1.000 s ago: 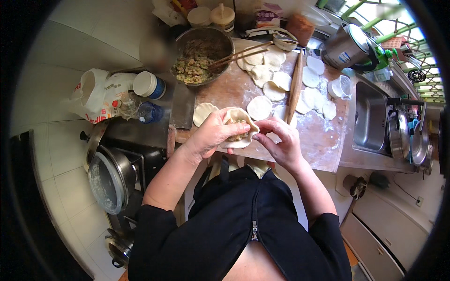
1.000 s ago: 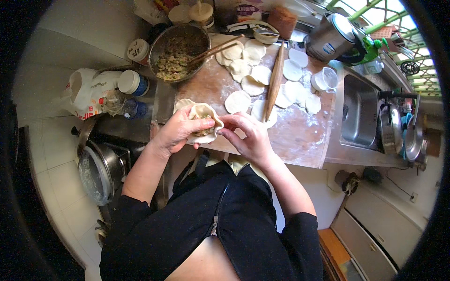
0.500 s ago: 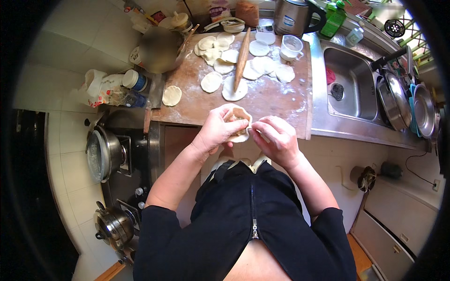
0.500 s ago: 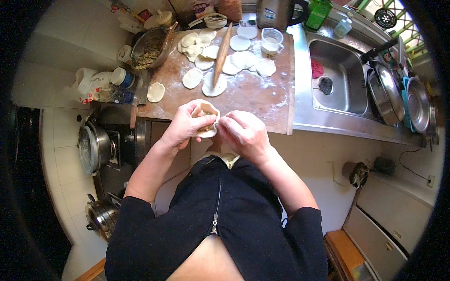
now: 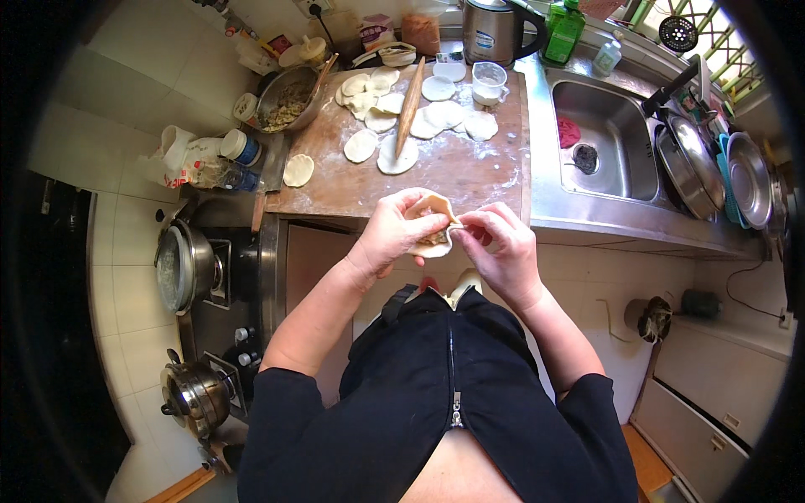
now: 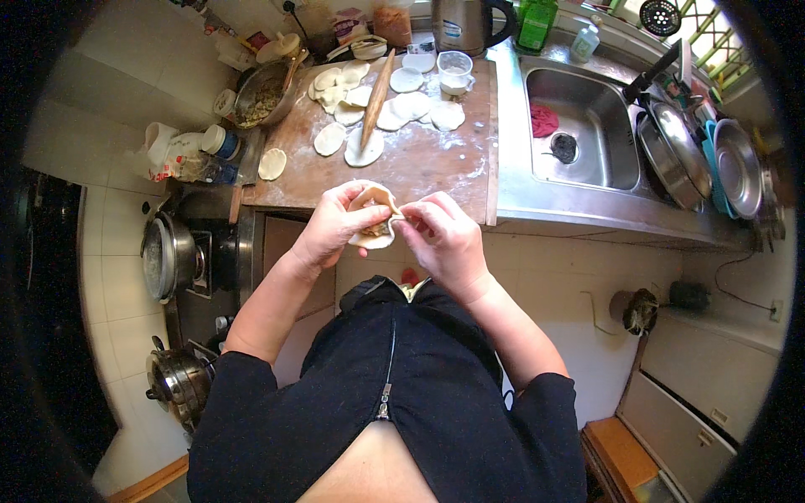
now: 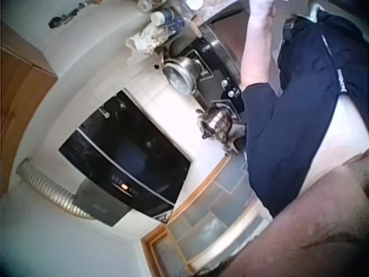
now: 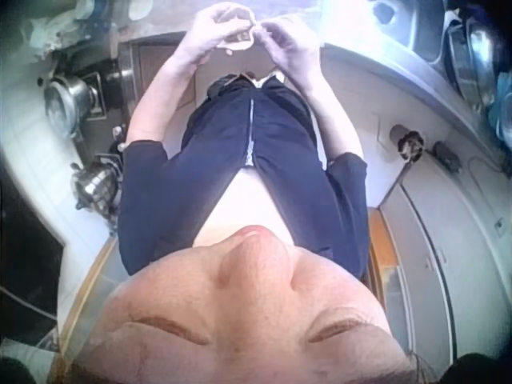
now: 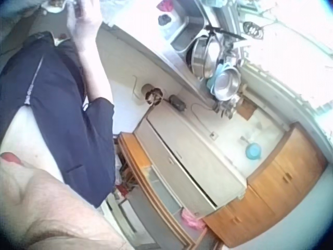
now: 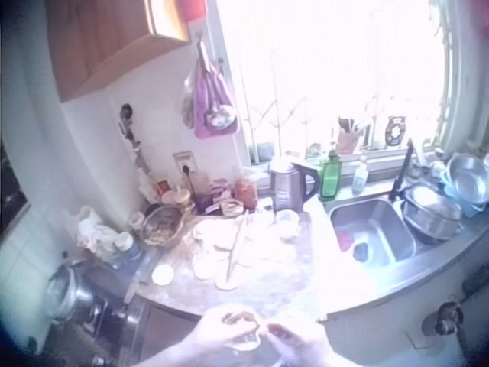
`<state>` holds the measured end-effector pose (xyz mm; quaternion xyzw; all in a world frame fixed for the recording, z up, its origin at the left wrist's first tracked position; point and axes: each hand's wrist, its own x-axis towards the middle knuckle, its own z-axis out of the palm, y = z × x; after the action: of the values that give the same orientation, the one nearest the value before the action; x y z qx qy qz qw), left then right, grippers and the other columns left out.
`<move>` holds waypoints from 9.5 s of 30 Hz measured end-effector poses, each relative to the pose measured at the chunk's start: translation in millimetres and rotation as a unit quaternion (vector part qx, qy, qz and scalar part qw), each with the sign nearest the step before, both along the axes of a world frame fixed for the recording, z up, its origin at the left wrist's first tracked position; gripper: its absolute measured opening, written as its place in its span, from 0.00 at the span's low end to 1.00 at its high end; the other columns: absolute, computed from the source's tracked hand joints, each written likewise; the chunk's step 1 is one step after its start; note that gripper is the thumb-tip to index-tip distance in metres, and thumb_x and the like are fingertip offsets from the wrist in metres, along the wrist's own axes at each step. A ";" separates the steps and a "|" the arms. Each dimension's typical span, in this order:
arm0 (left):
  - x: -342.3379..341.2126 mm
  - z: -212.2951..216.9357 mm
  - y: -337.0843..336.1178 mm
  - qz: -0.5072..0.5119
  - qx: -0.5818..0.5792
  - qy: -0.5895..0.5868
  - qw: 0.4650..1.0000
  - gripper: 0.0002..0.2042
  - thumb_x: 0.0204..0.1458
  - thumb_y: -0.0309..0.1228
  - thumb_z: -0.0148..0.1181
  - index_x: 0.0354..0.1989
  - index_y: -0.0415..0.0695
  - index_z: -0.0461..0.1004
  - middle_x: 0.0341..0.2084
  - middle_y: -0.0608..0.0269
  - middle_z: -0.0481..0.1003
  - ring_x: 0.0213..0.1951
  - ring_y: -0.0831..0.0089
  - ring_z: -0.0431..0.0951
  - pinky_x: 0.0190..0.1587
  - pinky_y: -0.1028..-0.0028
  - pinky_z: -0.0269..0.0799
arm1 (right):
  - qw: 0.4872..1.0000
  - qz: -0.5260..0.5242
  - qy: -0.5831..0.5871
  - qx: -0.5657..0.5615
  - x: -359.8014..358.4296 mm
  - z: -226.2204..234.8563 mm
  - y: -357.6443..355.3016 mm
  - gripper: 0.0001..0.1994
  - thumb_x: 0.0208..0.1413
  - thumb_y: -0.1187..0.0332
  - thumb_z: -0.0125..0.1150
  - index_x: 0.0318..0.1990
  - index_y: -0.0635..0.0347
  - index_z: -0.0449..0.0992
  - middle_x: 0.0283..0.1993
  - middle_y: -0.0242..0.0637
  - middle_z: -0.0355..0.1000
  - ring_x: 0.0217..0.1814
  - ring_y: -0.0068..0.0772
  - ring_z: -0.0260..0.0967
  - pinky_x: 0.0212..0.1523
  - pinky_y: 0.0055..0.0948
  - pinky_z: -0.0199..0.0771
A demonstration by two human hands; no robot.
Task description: The person prepares dumplings by using chopsticks to place filling onto circular dough skins, folding and crimping the edges to seal them, and placing the finished dumplings into a steamer tray.
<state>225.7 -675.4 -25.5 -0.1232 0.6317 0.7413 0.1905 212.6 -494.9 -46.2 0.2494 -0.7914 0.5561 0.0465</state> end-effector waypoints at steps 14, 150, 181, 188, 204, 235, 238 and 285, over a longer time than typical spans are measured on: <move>11.5 8.8 -27.1 -0.085 -0.025 -0.008 0.996 0.09 0.50 0.27 0.57 0.37 0.37 0.76 0.26 0.66 0.75 0.24 0.84 0.72 0.20 0.84 0.67 | 0.999 0.034 -0.042 0.008 10.9 8.3 -19.0 0.08 0.46 0.76 0.64 0.33 0.63 0.72 0.28 0.36 0.68 0.25 0.26 0.68 0.27 0.23 0.70; 7.2 2.2 -25.4 -0.015 0.048 -0.036 0.998 0.08 0.49 0.25 0.53 0.37 0.38 0.75 0.29 0.64 0.76 0.29 0.79 0.75 0.28 0.76 0.76 | 0.986 -0.027 0.115 0.118 15.7 3.0 -36.4 0.08 0.46 0.73 0.62 0.33 0.61 0.70 0.29 0.39 0.66 0.30 0.38 0.67 0.30 0.31 0.69; 14.7 -14.3 -13.9 0.066 0.104 0.009 0.992 0.11 0.54 0.28 0.47 0.40 0.38 0.73 0.30 0.65 0.74 0.31 0.80 0.74 0.36 0.79 0.71 | 0.977 -0.063 0.140 0.150 12.3 1.1 -48.0 0.07 0.48 0.72 0.61 0.32 0.59 0.69 0.28 0.36 0.66 0.29 0.35 0.67 0.27 0.29 0.69; 8.5 -14.3 -25.8 0.005 0.028 0.013 1.000 0.10 0.54 0.27 0.48 0.37 0.36 0.75 0.27 0.63 0.75 0.27 0.78 0.75 0.32 0.76 0.74 | 0.975 -0.040 0.154 0.158 13.1 0.5 -49.3 0.08 0.48 0.69 0.62 0.32 0.59 0.69 0.29 0.36 0.65 0.28 0.36 0.67 0.28 0.29 0.69; -8.5 -18.0 -44.5 -0.180 0.004 -0.059 0.982 0.10 0.52 0.33 0.56 0.37 0.38 0.77 0.20 0.71 0.72 0.22 0.84 0.70 0.25 0.83 0.67 | 0.942 0.137 0.260 0.161 -6.9 8.8 -39.4 0.10 0.45 0.68 0.61 0.35 0.60 0.70 0.29 0.36 0.64 0.30 0.36 0.66 0.32 0.31 0.69; 28.6 -7.4 -18.3 0.027 0.288 -0.052 0.956 0.16 0.59 0.42 0.42 0.30 0.42 0.69 0.17 0.64 0.67 0.11 0.76 0.65 0.08 0.82 0.52 | 0.989 0.070 0.111 0.070 0.5 28.8 -42.3 0.14 0.39 0.72 0.67 0.37 0.59 0.73 0.33 0.38 0.68 0.33 0.38 0.69 0.32 0.31 0.72; 27.1 -7.3 -19.7 0.013 0.285 -0.059 0.957 0.19 0.60 0.45 0.40 0.32 0.42 0.70 0.18 0.64 0.69 0.12 0.76 0.67 0.08 0.83 0.54 | 0.985 0.095 0.122 0.075 -2.0 28.9 -38.2 0.13 0.41 0.71 0.67 0.36 0.59 0.73 0.32 0.38 0.67 0.31 0.38 0.68 0.31 0.31 0.71; 36.2 -21.5 296.8 -0.173 0.278 -0.093 0.940 0.25 0.60 0.50 0.34 0.32 0.41 0.71 0.19 0.63 0.72 0.16 0.80 0.67 0.13 0.84 0.56 | 0.984 -0.153 0.075 0.058 100.3 23.9 278.6 0.11 0.42 0.77 0.65 0.35 0.63 0.74 0.32 0.42 0.69 0.33 0.40 0.69 0.33 0.31 0.73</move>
<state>261.9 -378.6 -47.0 -0.0226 0.3920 0.8282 0.4000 313.0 -216.3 -22.3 0.1685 -0.8455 0.4752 0.1757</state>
